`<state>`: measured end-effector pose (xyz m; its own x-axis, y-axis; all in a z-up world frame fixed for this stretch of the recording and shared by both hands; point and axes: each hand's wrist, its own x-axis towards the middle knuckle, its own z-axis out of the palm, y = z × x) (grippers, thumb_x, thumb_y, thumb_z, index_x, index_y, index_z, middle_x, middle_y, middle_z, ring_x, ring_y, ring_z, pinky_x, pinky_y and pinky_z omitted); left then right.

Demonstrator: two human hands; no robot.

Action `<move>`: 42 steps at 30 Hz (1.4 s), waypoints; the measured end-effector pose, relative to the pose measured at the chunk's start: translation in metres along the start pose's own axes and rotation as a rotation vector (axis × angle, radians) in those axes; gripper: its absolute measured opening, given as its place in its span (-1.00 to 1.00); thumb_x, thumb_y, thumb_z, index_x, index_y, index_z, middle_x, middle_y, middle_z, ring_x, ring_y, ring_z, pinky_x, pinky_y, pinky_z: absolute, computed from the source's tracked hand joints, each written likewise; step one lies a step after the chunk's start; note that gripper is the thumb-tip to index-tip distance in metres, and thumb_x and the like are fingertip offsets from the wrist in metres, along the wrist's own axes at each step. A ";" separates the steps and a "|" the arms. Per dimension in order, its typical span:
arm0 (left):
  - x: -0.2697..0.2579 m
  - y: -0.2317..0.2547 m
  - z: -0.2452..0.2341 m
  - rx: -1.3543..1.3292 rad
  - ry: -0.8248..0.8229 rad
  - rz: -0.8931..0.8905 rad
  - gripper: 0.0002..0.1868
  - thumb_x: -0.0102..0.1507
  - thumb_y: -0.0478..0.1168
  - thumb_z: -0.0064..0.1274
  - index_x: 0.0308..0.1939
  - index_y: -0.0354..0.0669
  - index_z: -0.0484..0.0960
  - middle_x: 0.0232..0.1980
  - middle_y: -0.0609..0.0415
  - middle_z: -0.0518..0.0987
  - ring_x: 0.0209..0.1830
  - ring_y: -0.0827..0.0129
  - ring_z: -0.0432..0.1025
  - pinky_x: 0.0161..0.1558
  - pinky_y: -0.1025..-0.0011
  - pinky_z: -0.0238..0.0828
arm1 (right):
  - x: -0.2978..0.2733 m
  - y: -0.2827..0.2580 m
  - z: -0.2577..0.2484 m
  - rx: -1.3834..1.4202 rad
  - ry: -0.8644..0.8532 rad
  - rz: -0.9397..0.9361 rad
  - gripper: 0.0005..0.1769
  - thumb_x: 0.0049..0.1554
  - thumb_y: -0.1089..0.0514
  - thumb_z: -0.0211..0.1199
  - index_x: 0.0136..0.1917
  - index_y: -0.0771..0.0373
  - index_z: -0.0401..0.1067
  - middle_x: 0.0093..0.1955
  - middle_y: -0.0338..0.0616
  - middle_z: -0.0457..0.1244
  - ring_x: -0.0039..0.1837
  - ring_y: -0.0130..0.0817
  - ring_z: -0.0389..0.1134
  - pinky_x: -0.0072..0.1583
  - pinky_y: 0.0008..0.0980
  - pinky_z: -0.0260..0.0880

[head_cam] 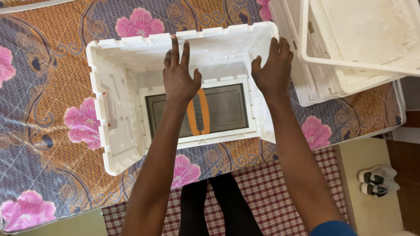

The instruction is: The person unfolds a white collapsible cooler on a patterned mattress, extends its side panels, and secures them into place. They then place a lid on top, lift the assembled cooler, and set it on the floor. The person repeats the unfolding process with a second cooler.

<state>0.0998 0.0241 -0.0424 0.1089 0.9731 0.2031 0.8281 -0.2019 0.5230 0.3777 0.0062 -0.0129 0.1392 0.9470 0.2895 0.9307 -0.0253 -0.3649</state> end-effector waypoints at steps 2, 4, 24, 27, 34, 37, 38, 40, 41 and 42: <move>-0.004 -0.004 -0.001 -0.021 0.025 0.020 -0.12 0.19 -0.24 0.15 0.60 -0.02 0.20 0.69 -0.08 -0.03 0.52 -0.30 0.15 0.31 -0.10 0.32 | 0.001 0.002 -0.002 -0.007 0.010 -0.015 -0.29 0.17 0.12 0.28 0.50 0.49 0.22 0.52 0.36 0.02 0.41 0.33 0.13 0.39 0.13 0.27; -0.008 -0.008 -0.003 -0.037 0.049 0.034 -0.16 0.24 -0.26 0.12 0.61 -0.03 0.20 0.70 -0.06 0.01 0.54 -0.30 0.14 0.35 -0.10 0.30 | 0.000 0.001 -0.002 -0.060 -0.015 -0.016 -0.27 0.16 0.09 0.30 0.50 0.47 0.23 0.52 0.39 0.00 0.42 0.36 0.11 0.35 0.21 0.22; -0.014 -0.082 -0.090 0.273 0.316 -0.566 -0.15 0.12 -0.09 0.23 0.46 -0.20 0.28 0.55 -0.32 0.04 0.50 -0.34 -0.01 0.40 -0.33 -0.12 | 0.003 -0.013 0.015 -0.123 -0.064 -0.074 -0.30 0.17 0.11 0.26 0.56 0.28 0.29 0.65 0.40 -0.16 0.64 0.52 -0.29 0.53 0.48 -0.33; -0.018 -0.086 -0.091 0.262 0.286 -0.561 -0.20 0.13 -0.09 0.23 0.44 -0.13 0.33 0.53 -0.27 0.09 0.46 -0.29 0.05 0.43 -0.27 -0.13 | 0.006 -0.017 0.015 -0.161 -0.101 -0.090 -0.26 0.18 0.07 0.26 0.61 0.16 0.29 0.67 0.46 -0.16 0.62 0.62 -0.39 0.49 0.57 -0.46; -0.023 -0.092 -0.091 0.237 0.351 -0.500 -0.21 0.15 -0.12 0.22 0.45 -0.14 0.33 0.49 -0.22 0.13 0.45 -0.22 0.08 0.42 -0.20 -0.09 | 0.010 -0.020 0.015 -0.154 -0.158 -0.060 -0.16 0.21 -0.02 0.27 0.72 0.06 0.22 0.66 0.49 -0.14 0.61 0.65 -0.48 0.45 0.65 -0.55; -0.024 -0.093 -0.090 0.234 0.344 -0.497 -0.20 0.15 -0.13 0.23 0.45 -0.19 0.30 0.49 -0.23 0.14 0.44 -0.23 0.08 0.41 -0.20 -0.08 | 0.009 -0.019 0.017 -0.166 -0.161 -0.065 -0.17 0.18 0.01 0.25 0.68 0.09 0.20 0.64 0.50 -0.13 0.61 0.65 -0.49 0.45 0.65 -0.56; -0.026 -0.092 -0.089 0.227 0.345 -0.488 -0.21 0.15 -0.13 0.22 0.44 -0.20 0.31 0.48 -0.23 0.15 0.44 -0.22 0.08 0.41 -0.20 -0.09 | 0.008 -0.018 0.017 -0.165 -0.162 -0.065 -0.17 0.18 0.01 0.25 0.68 0.09 0.20 0.64 0.49 -0.12 0.61 0.65 -0.49 0.45 0.65 -0.56; -0.028 -0.091 -0.087 0.213 0.352 -0.471 -0.22 0.15 -0.14 0.22 0.43 -0.22 0.31 0.47 -0.22 0.17 0.43 -0.19 0.10 0.40 -0.20 -0.09 | 0.008 -0.016 0.019 -0.161 -0.162 -0.067 -0.18 0.19 0.01 0.25 0.68 0.09 0.20 0.64 0.48 -0.10 0.61 0.65 -0.48 0.46 0.66 -0.55; -0.029 -0.090 -0.087 0.208 0.359 -0.475 -0.25 0.15 -0.16 0.21 0.40 -0.21 0.33 0.47 -0.21 0.18 0.44 -0.18 0.10 0.41 -0.19 -0.08 | 0.008 -0.016 0.019 -0.170 -0.154 -0.077 -0.18 0.18 0.01 0.26 0.68 0.09 0.21 0.63 0.48 -0.10 0.60 0.65 -0.48 0.45 0.65 -0.54; -0.028 -0.090 -0.087 0.202 0.370 -0.476 -0.29 0.16 -0.17 0.21 0.37 -0.20 0.35 0.47 -0.19 0.19 0.45 -0.16 0.11 0.42 -0.18 -0.07 | 0.009 -0.016 0.019 -0.179 -0.143 -0.088 -0.18 0.18 0.00 0.27 0.67 0.09 0.21 0.62 0.49 -0.09 0.60 0.65 -0.47 0.44 0.65 -0.53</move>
<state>-0.0254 0.0049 -0.0228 -0.4639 0.8411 0.2781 0.8304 0.3035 0.4673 0.3574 0.0213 -0.0213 0.0178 0.9834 0.1806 0.9841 0.0147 -0.1772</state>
